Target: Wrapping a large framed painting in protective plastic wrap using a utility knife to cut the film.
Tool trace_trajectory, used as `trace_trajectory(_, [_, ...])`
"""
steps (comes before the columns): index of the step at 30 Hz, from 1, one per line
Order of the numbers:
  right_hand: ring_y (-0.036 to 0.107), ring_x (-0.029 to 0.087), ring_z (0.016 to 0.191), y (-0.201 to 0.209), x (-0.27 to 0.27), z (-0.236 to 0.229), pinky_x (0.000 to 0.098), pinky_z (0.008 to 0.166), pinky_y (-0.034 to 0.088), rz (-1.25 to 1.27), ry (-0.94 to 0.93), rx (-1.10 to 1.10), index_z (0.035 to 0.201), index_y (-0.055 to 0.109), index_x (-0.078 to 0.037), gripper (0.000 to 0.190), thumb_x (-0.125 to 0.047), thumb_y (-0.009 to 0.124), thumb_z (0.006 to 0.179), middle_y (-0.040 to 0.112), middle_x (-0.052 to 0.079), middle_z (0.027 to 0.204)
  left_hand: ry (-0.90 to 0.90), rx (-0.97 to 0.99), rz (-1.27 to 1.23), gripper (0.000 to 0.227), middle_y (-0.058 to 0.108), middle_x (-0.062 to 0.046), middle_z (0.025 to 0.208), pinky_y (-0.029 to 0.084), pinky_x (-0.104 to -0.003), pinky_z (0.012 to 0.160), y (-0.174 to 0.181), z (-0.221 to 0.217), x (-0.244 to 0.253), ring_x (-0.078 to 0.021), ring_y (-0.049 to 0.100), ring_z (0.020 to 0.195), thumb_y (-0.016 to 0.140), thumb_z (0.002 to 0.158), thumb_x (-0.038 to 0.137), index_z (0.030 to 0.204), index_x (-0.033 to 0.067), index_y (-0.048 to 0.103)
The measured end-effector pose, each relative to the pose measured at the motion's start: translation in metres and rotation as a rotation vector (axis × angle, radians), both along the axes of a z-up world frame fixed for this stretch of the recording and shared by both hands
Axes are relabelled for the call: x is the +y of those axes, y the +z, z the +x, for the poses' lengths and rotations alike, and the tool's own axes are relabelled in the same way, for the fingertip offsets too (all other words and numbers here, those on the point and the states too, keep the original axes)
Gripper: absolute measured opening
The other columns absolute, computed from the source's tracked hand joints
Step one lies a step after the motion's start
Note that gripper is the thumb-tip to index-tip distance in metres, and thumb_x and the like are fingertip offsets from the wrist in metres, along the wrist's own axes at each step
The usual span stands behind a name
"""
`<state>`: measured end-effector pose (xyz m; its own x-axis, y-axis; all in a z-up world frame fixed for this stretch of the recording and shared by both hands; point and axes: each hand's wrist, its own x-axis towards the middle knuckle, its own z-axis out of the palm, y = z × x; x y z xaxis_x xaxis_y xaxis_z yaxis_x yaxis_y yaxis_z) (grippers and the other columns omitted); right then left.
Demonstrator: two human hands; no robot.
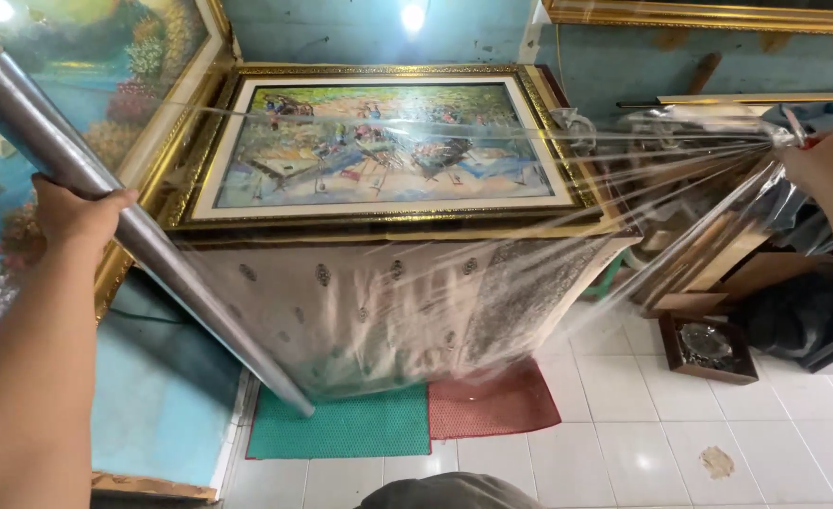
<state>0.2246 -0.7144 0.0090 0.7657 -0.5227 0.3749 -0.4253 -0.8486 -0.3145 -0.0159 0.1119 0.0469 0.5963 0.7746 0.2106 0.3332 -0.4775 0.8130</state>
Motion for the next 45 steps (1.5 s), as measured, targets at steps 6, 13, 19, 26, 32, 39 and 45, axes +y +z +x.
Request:
trace_trajectory(6, [0.053, 0.015, 0.049, -0.006, 0.024, 0.014, 0.0303, 0.045, 0.044, 0.695, -0.126, -0.113, 0.115, 0.051, -0.013, 0.036, -0.041, 0.052, 0.093, 0.059, 0.005, 0.069, 0.002, 0.084, -0.066, 0.064, 0.046, -0.017, 0.120, 0.040, -0.046, 0.089, 0.006, 0.007, 0.015, -0.0358, 0.046, 0.107, 0.075, 0.073, 0.020, 0.119, 0.0023, 0.035])
trace_trajectory(13, [0.067, 0.006, 0.066, 0.011, 0.093, -0.005, 0.0237, 0.058, 0.046, 1.173, 0.010, -0.378, 0.098, 0.052, -0.030, 0.014, -0.027, 0.039, 0.092, 0.067, -0.014, 0.082, -0.082, 0.152, -0.100, 0.067, 0.047, -0.017, 0.119, 0.041, -0.046, 0.090, 0.004, 0.038, 0.034, -0.0355, 0.049, 0.103, 0.072, 0.073, 0.021, 0.122, 0.0007, 0.031])
trace_trajectory(19, [0.054, 0.003, 0.057, 0.014, 0.129, 0.039, 0.0220, 0.054, 0.046, 1.344, -0.415, -0.310, 0.073, 0.053, -0.025, 0.028, -0.039, 0.077, 0.068, 0.057, -0.012, 0.070, 0.026, 0.241, 0.059, 0.079, 0.051, -0.027, 0.114, 0.038, -0.052, 0.083, -0.031, 0.090, 0.074, -0.0463, 0.047, 0.101, 0.079, 0.063, 0.034, 0.117, -0.0051, 0.038])
trace_trajectory(26, [0.041, 0.033, 0.117, 0.016, 0.201, 0.066, 0.0425, 0.101, 0.033, 1.177, -0.153, -0.098, 0.128, 0.039, -0.014, 0.047, -0.039, 0.051, 0.090, 0.043, 0.006, 0.128, 0.145, 0.236, 0.079, 0.082, 0.046, -0.029, 0.121, 0.035, -0.056, 0.085, -0.046, 0.104, 0.057, -0.0491, 0.046, 0.104, 0.078, 0.071, 0.027, 0.127, -0.0083, 0.029])
trace_trajectory(32, [0.060, 0.003, 0.061, -0.069, 0.200, 0.179, 0.0243, 0.043, 0.045, 1.398, -0.020, -0.214, 0.090, 0.060, -0.032, 0.008, -0.029, 0.059, 0.083, 0.059, -0.010, 0.076, 0.185, 0.140, 0.053, 0.080, 0.045, -0.031, 0.118, 0.037, -0.052, 0.084, -0.060, 0.107, 0.065, -0.0450, 0.046, 0.104, 0.079, 0.067, 0.025, 0.121, -0.0096, 0.030])
trace_trajectory(39, [0.047, 0.012, 0.057, -0.173, 0.195, 0.266, 0.0395, 0.048, 0.044, 1.327, 0.035, -0.131, 0.087, 0.047, -0.022, 0.021, -0.022, 0.066, 0.078, 0.040, 0.000, 0.075, 0.189, 0.172, 0.021, 0.082, 0.049, -0.023, 0.115, 0.044, -0.046, 0.080, -0.058, 0.108, 0.063, -0.0370, 0.051, 0.100, 0.077, 0.065, 0.030, 0.123, -0.0046, 0.031])
trace_trajectory(45, [0.053, 0.032, 0.048, -0.211, 0.219, 0.300, 0.0701, 0.027, 0.034, 1.101, 0.016, -0.140, 0.086, 0.056, -0.019, 0.012, -0.017, 0.059, 0.075, 0.051, 0.005, 0.078, 0.105, -0.131, 0.517, 0.099, 0.038, -0.028, 0.120, 0.036, -0.052, 0.085, -0.017, 0.102, 0.037, -0.0439, 0.044, 0.106, 0.083, 0.057, 0.021, 0.129, -0.0040, 0.020])
